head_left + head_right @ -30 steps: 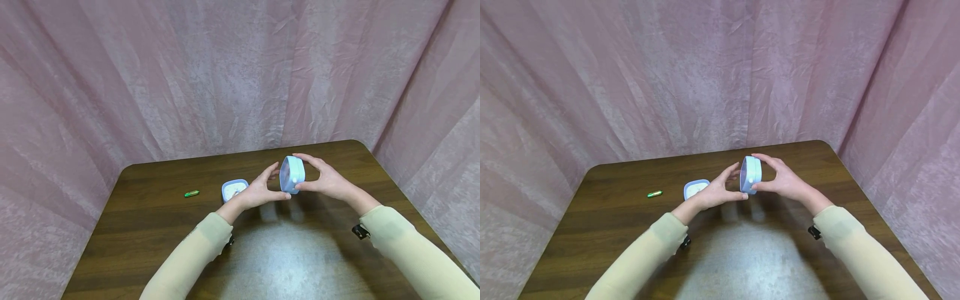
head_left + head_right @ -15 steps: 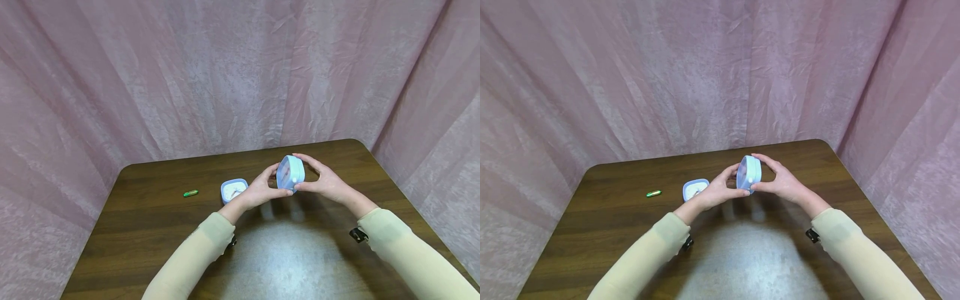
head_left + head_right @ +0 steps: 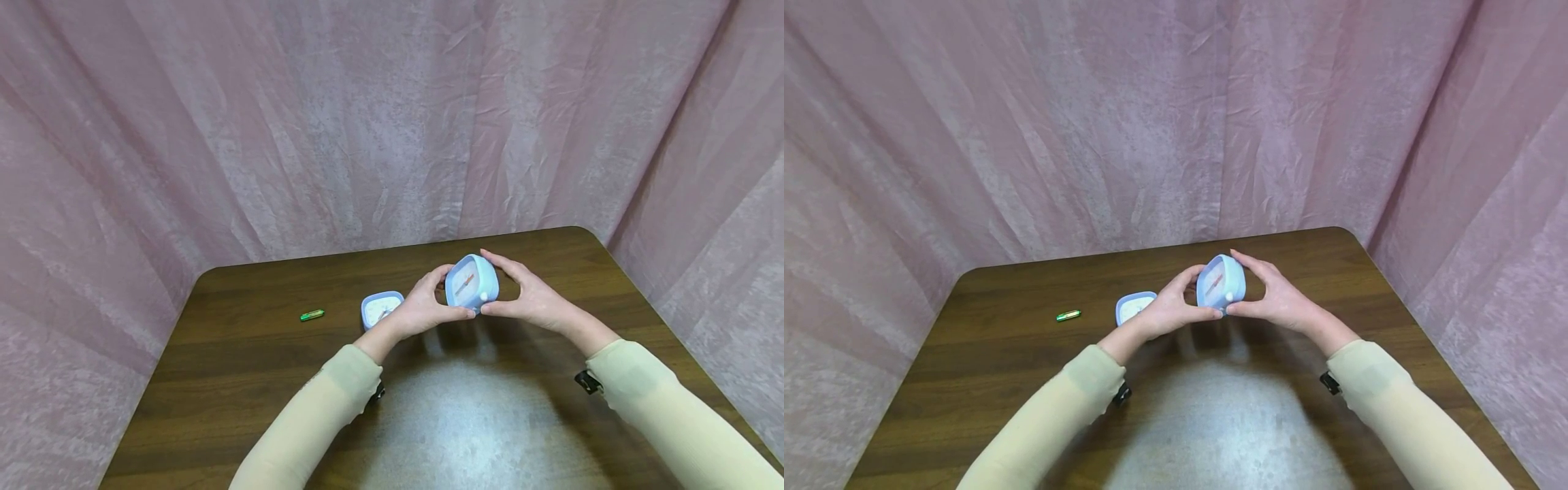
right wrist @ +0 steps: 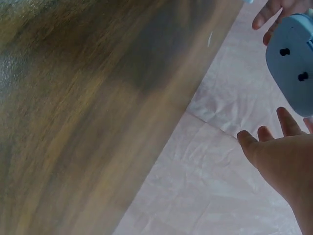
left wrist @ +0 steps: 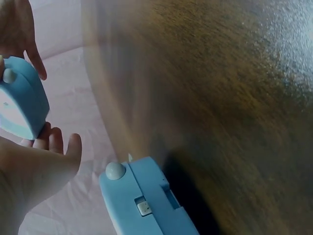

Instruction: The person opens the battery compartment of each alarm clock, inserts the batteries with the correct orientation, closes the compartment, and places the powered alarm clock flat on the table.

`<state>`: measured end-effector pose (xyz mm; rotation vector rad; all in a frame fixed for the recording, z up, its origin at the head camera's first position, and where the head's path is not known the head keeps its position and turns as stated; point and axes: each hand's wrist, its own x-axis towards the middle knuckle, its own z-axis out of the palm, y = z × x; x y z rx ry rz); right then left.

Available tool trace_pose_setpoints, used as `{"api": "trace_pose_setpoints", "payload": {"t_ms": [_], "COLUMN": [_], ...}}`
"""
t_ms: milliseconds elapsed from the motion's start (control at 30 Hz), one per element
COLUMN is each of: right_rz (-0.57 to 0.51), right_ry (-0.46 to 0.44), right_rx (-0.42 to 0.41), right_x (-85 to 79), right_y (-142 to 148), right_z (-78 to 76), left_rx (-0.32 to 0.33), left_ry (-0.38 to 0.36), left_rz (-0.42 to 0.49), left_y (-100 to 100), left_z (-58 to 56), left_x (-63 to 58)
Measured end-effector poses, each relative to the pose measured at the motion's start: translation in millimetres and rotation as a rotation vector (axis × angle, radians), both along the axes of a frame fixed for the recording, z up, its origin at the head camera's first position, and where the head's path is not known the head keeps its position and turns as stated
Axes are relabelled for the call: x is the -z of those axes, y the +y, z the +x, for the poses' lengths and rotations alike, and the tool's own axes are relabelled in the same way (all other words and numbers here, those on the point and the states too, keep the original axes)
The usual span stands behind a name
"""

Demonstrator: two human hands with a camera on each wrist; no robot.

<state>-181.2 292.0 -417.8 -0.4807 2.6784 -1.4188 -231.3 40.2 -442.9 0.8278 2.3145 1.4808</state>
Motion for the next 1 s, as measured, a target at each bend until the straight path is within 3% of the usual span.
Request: {"api": "trace_pose_setpoints", "payload": {"t_ms": [233,633,833,1000], "right_rz": [0.088,0.336,0.338,0.287], "right_ry": [0.075,0.124,0.1,0.072], "right_rx": [-0.007,0.041,0.045,0.038], "right_x": [-2.4,-1.1,3.7,10.0], "right_y": [-5,-9,-12,-10], "right_z": [0.8,1.2,1.7,0.0], "left_rx": [-0.054,-0.094,-0.067,-0.036], "left_ry": [0.04,0.188,0.217,0.166], "left_rz": [-0.162,-0.379,-0.421,-0.436], "left_y": [-2,3,4,3], "left_z": [2.0,5.1,4.9,4.1], "left_x": [-4.1,-9.6,-8.1,-7.1]}}
